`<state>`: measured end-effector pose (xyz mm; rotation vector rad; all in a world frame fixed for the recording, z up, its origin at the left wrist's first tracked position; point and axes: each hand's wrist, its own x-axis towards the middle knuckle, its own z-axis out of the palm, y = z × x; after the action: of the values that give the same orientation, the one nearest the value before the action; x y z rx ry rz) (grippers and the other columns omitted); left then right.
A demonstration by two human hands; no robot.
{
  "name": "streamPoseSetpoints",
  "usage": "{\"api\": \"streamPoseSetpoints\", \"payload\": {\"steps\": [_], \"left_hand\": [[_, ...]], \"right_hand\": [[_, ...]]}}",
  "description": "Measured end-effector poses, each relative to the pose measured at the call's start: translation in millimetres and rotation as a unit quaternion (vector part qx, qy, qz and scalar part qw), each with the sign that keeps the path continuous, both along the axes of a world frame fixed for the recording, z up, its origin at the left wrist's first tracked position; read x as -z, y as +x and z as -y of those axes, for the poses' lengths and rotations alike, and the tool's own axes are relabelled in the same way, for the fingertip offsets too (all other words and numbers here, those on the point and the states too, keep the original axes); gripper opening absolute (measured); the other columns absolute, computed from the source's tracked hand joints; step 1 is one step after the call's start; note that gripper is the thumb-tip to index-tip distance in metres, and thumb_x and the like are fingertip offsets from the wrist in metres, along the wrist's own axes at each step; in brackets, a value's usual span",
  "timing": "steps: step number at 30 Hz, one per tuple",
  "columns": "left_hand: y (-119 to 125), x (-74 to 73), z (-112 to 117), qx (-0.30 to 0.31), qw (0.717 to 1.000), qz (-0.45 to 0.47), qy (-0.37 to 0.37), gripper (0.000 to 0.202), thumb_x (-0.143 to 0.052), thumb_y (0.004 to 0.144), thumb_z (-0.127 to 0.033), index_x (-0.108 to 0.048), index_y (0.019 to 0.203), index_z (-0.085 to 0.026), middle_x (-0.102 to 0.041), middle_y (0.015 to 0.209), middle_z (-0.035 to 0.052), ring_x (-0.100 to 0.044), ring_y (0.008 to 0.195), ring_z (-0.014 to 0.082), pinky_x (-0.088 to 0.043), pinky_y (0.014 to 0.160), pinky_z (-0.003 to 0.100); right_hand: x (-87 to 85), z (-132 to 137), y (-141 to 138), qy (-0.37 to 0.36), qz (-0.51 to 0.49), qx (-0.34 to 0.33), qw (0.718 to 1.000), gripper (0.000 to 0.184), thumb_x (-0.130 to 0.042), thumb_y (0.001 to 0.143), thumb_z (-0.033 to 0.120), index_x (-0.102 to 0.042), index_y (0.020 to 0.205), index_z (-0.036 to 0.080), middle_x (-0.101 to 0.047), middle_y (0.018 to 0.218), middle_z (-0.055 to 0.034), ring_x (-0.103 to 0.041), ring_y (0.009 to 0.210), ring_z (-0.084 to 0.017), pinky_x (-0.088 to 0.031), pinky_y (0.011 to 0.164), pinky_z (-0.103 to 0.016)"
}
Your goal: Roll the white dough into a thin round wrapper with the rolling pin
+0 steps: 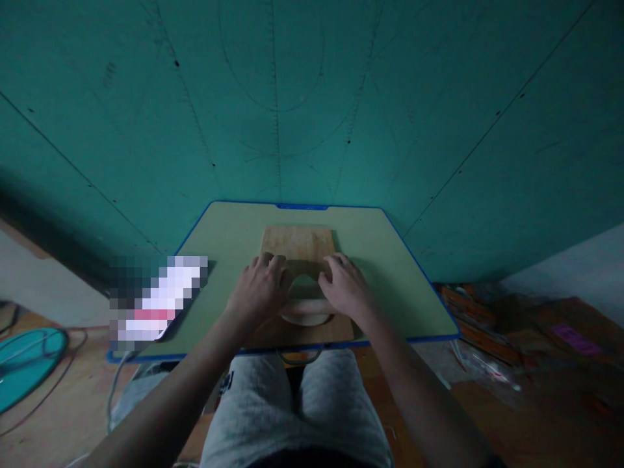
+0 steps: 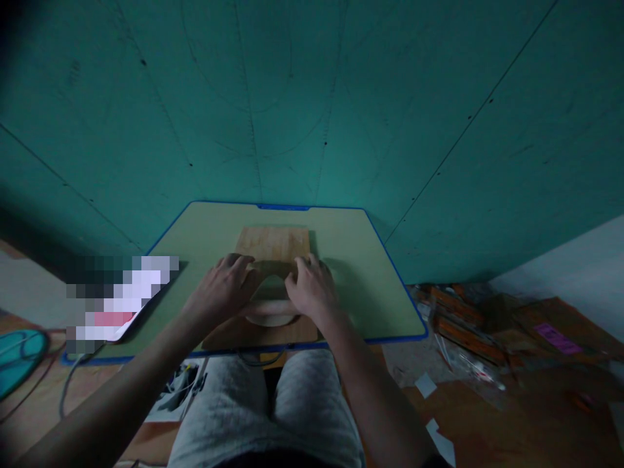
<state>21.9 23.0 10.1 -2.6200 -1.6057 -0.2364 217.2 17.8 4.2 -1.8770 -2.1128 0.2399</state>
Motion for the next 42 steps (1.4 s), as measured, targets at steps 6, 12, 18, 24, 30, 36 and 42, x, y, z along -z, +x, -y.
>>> {"api": "streamPoseSetpoints", "payload": {"steps": [6,12,18,24,30,36,42], "left_hand": [[11,-9.9,-36,-0.021,1.0,-0.006,-0.02,0.032,-0.037,0.099,-0.025,-0.067,0.104,-0.013,-0.065,0.113,0.0162,-0.059,0.108,0.0294,-0.051,0.089,0.042],[6,-9.9,-15,0.038,0.996,0.077,0.038,0.029,-0.039,0.101,-0.026,-0.066,0.103,-0.014,-0.066,0.107,0.0142,-0.063,0.098,0.0256,-0.053,0.088,0.041],[-12,-4.5,19,0.08,0.994,0.057,0.044,0.022,-0.045,0.1,-0.026,-0.064,0.106,-0.018,-0.067,0.11,0.0113,-0.064,0.099,0.0246,-0.053,0.085,0.04],[-18,-0.4,29,0.0,1.0,-0.002,-0.014,0.026,-0.043,0.1,-0.025,-0.062,0.116,-0.019,-0.065,0.119,0.0126,-0.064,0.107,0.0269,-0.053,0.085,0.039],[-19,9.2,34,0.027,0.999,0.032,-0.031,0.033,-0.045,0.098,-0.024,-0.058,0.128,-0.022,-0.063,0.129,0.0112,-0.055,0.124,0.0279,-0.051,0.096,0.041],[-14,0.6,9,0.013,0.999,-0.017,-0.038,0.028,-0.042,0.101,-0.03,-0.065,0.116,-0.021,-0.063,0.119,0.0134,-0.056,0.117,0.0315,-0.053,0.089,0.044],[-13,-3.4,10,0.002,0.999,-0.039,-0.027,0.034,-0.041,0.1,-0.031,-0.064,0.123,-0.022,-0.062,0.125,0.0142,-0.056,0.119,0.0335,-0.054,0.089,0.046]], "right_hand": [[-5.0,-31,-2,-0.016,0.045,0.01,0.999,0.028,-0.048,0.094,0.022,-0.065,0.116,0.016,-0.064,0.123,-0.0152,-0.063,0.11,-0.026,-0.048,0.096,-0.039],[-1.8,-18,1,0.066,0.022,0.005,0.998,0.035,-0.047,0.093,0.019,-0.06,0.125,0.014,-0.06,0.13,-0.0166,-0.058,0.117,-0.027,-0.045,0.101,-0.039],[-3.8,-13,3,0.052,0.012,0.0,0.999,0.029,-0.048,0.093,0.019,-0.065,0.117,0.019,-0.061,0.128,-0.0129,-0.06,0.114,-0.025,-0.046,0.099,-0.037],[-14.6,-2,6,0.063,0.049,-0.027,0.996,0.024,-0.045,0.097,0.022,-0.068,0.103,0.02,-0.066,0.119,-0.0114,-0.063,0.105,-0.024,-0.047,0.094,-0.036],[-11.3,21,13,0.092,0.026,-0.066,0.993,0.024,-0.044,0.098,0.022,-0.068,0.1,0.021,-0.067,0.118,-0.0093,-0.063,0.105,-0.022,-0.045,0.094,-0.033],[-12.3,-14,9,0.058,0.044,-0.024,0.997,0.022,-0.046,0.097,0.019,-0.068,0.097,0.02,-0.068,0.111,-0.0097,-0.063,0.101,-0.021,-0.045,0.087,-0.03],[-8.0,-10,9,0.038,0.042,-0.006,0.998,0.021,-0.047,0.096,0.017,-0.067,0.096,0.019,-0.068,0.107,-0.0098,-0.063,0.097,-0.021,-0.045,0.082,-0.03]]}}
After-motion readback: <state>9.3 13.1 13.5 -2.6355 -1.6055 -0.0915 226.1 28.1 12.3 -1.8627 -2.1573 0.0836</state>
